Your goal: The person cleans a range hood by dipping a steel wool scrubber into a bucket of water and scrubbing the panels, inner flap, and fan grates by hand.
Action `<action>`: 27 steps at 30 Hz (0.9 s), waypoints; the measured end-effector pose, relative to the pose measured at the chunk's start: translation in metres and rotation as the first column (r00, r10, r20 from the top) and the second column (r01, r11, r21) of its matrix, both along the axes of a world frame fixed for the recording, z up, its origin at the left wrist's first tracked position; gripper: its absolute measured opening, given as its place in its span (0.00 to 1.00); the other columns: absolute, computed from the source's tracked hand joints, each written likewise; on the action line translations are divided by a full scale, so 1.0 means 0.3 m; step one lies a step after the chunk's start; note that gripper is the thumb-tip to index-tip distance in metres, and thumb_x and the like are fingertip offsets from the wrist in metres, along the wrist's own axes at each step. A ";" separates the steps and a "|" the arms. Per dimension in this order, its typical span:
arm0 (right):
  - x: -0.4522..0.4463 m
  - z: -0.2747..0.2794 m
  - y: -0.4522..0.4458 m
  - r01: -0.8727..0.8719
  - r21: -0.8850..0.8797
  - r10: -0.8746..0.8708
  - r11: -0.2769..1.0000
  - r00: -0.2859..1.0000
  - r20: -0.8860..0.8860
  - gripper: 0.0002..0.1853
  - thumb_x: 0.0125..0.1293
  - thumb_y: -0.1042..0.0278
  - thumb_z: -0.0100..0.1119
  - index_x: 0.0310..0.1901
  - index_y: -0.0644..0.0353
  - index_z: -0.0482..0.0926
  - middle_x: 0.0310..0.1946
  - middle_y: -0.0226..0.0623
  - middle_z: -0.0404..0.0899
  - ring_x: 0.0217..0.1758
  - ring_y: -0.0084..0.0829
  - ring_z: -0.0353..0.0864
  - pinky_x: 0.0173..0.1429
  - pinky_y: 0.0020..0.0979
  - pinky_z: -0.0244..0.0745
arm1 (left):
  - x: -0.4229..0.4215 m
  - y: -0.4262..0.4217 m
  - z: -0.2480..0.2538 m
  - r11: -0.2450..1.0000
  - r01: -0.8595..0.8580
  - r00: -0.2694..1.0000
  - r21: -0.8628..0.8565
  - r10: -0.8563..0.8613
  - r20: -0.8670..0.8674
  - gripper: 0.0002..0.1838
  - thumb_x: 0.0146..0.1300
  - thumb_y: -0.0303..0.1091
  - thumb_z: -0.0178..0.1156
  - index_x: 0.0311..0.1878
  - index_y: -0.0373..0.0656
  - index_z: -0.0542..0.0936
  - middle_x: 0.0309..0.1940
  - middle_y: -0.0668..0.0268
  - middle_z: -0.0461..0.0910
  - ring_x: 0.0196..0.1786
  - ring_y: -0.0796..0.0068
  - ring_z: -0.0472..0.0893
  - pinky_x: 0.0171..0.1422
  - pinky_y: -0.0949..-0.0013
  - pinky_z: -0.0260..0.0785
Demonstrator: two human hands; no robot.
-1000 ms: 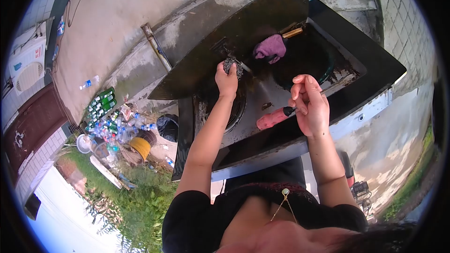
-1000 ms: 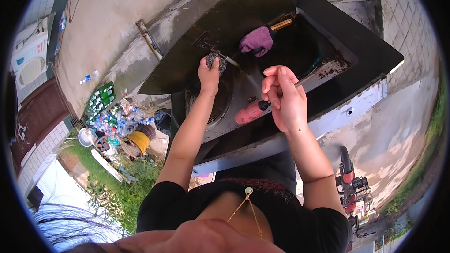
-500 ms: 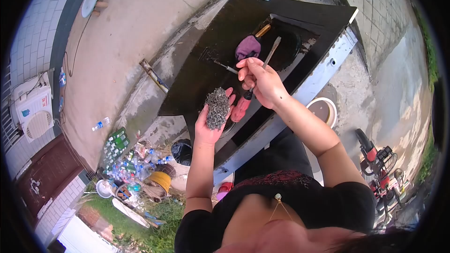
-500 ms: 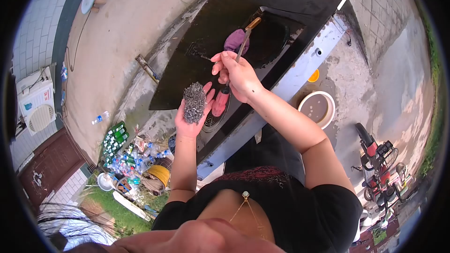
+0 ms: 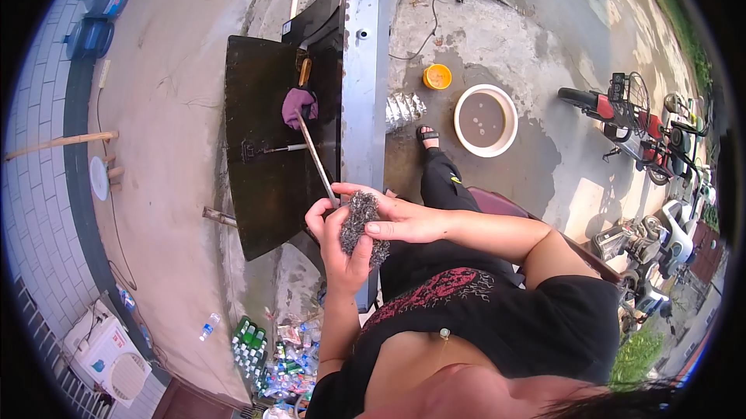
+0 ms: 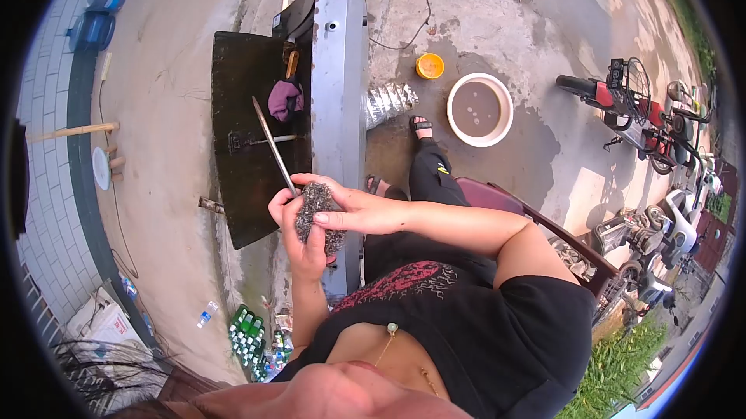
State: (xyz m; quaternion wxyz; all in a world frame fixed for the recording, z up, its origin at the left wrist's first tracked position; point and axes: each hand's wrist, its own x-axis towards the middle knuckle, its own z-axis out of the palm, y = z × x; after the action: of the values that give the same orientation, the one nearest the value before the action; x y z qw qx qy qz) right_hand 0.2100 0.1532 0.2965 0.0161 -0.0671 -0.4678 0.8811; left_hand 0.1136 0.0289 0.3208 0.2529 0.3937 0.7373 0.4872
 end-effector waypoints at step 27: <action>0.387 -2.349 1.174 -0.509 0.682 -0.638 0.526 0.294 0.712 0.17 0.51 0.64 0.57 0.46 0.53 0.76 0.43 0.39 0.76 0.45 0.45 0.75 0.50 0.38 0.72 | 0.485 0.599 -1.317 0.663 0.181 0.823 -0.726 0.302 0.481 0.27 0.56 0.21 0.57 0.60 0.42 0.63 0.37 0.70 0.71 0.28 0.87 0.68 0.36 0.81 0.64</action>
State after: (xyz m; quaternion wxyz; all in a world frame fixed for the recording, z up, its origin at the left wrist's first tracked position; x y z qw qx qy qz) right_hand 0.3260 0.5053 -0.4081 -0.1899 -0.5802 -0.7334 0.2989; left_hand 0.2591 0.2085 -0.0741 0.5799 0.0666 0.7744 0.2440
